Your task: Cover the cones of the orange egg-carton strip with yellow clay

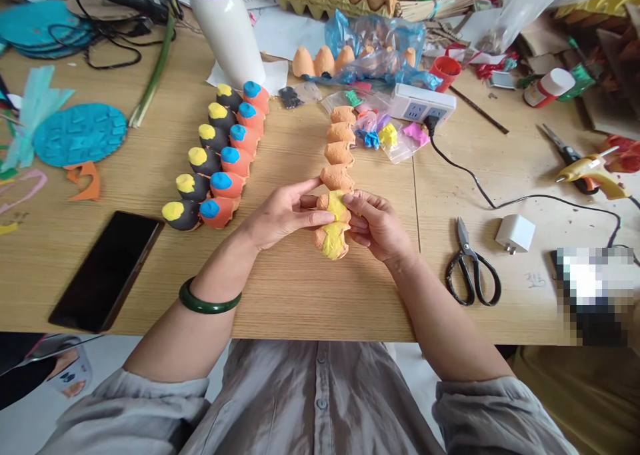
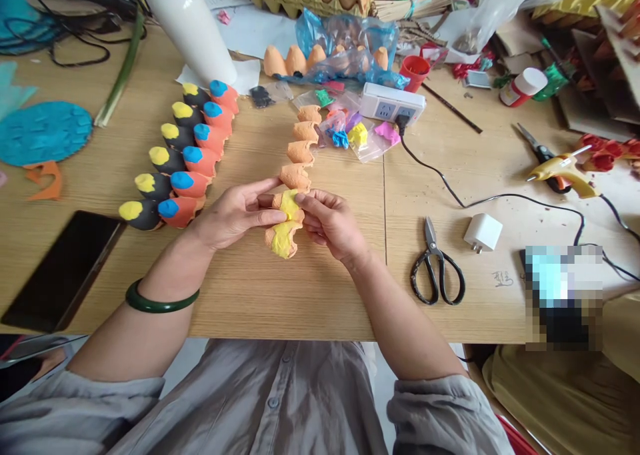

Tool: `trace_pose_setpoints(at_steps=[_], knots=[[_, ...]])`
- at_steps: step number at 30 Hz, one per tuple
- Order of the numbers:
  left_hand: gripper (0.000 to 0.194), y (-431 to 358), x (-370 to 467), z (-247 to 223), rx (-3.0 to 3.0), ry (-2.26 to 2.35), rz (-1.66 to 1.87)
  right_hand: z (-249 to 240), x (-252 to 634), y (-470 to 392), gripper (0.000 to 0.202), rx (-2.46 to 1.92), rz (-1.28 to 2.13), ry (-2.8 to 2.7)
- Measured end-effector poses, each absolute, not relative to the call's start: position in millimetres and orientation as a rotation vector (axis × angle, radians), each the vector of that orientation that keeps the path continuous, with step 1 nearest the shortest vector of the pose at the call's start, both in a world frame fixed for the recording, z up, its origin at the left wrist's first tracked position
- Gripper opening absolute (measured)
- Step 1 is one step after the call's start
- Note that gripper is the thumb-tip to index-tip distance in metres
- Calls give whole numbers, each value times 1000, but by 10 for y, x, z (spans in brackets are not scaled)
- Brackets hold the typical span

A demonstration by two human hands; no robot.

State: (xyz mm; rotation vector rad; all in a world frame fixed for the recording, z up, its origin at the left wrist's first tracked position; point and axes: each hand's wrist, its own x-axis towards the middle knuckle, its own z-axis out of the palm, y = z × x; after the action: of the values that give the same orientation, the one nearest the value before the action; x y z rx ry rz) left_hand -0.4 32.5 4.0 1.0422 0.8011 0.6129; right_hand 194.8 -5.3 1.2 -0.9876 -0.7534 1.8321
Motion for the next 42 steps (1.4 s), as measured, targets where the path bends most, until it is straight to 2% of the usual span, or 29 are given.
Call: trace_pose_setpoints(at_steps=[4, 10, 13, 18, 24, 42], knots=[[89, 326, 9, 40, 1036, 826, 585, 25, 1912, -69, 43, -1018, 1794, -777], [108, 301, 56, -12, 1040, 879, 663, 40, 1860, -107, 43, -1038, 1748, -710], [111, 281, 81, -26, 1024, 899, 679, 37, 1839, -124, 42, -1031, 1743, -694], [98, 267, 94, -72, 1011, 882, 701, 21, 1822, -134, 44, -1024, 1744, -700], [98, 262, 95, -101, 987, 856, 718, 1, 1801, -138, 44, -1017, 1751, -718], [67, 271, 106, -90, 1001, 805, 655, -53, 1798, -137, 42, -1061, 1725, -770]])
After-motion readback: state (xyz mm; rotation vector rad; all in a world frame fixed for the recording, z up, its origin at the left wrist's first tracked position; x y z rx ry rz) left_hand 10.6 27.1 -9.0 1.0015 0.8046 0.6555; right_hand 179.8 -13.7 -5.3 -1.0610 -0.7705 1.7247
